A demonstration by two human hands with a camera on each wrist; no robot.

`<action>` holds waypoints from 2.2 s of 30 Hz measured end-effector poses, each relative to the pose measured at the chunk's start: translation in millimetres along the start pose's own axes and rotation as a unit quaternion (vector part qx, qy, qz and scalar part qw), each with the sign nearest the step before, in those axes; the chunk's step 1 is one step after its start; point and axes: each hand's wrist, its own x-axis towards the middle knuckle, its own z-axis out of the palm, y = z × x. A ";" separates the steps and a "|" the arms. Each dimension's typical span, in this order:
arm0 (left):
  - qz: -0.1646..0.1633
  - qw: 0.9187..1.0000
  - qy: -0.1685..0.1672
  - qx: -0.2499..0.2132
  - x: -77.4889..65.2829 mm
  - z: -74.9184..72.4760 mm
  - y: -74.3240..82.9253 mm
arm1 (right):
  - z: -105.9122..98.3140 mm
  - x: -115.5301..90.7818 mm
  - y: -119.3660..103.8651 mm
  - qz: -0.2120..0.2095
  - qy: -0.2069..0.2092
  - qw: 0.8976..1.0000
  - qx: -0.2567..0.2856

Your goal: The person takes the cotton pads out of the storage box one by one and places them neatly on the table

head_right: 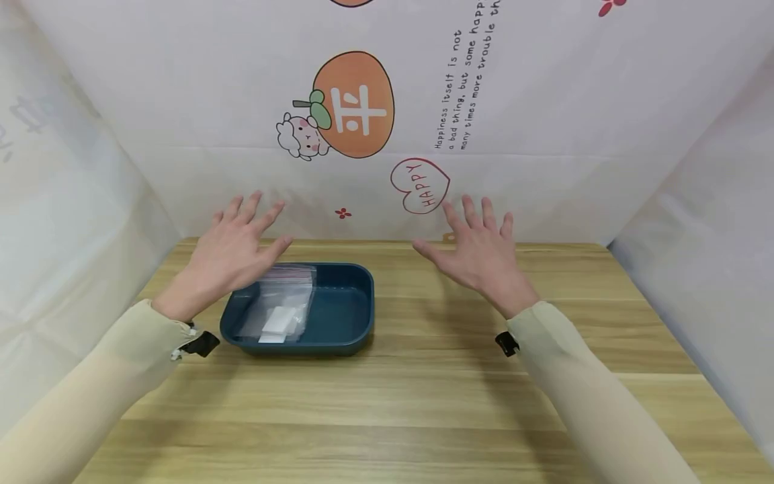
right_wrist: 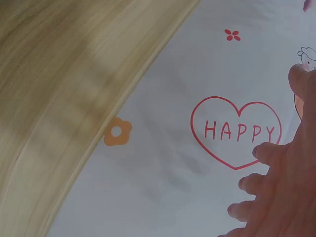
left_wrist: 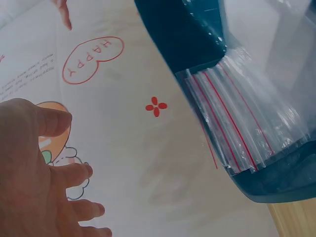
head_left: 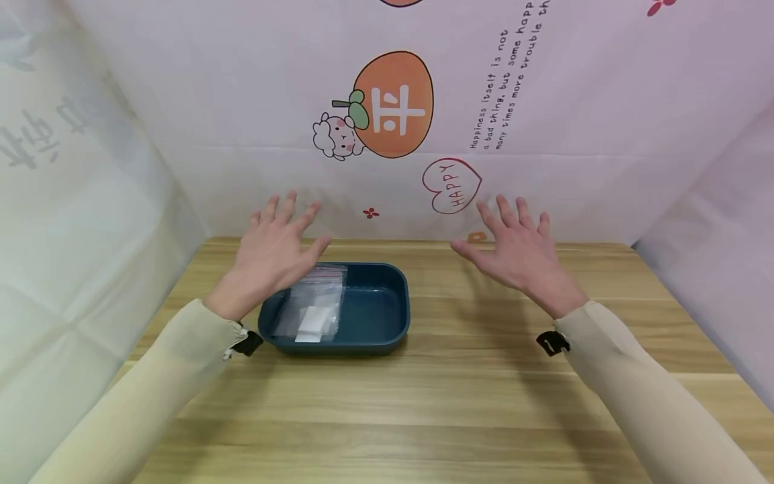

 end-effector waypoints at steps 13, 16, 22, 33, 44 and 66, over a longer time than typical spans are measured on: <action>0.000 1.000 0.004 -0.008 -10.0 -1.1 1.1 | 2.2 -17.0 1.7 -0.010 0.015 1.000 0.008; 0.005 1.000 0.008 -0.010 -12.9 -1.1 1.2 | 2.6 -19.9 1.5 -0.011 0.014 1.000 0.009; 0.012 1.000 0.013 -0.008 -18.9 -1.0 1.8 | 4.5 -23.9 1.8 -0.015 0.022 1.000 0.012; 0.016 1.000 0.020 -0.011 -28.4 0.1 2.9 | 8.4 -32.7 2.8 -0.030 0.043 0.998 0.020; 0.018 0.999 0.030 -0.015 -41.9 2.1 1.0 | 7.8 -45.8 -2.2 -0.036 0.041 0.998 0.016; 0.021 0.998 0.022 -0.059 -66.6 6.7 9.2 | 15.0 -74.9 -14.6 -0.067 0.059 0.996 0.021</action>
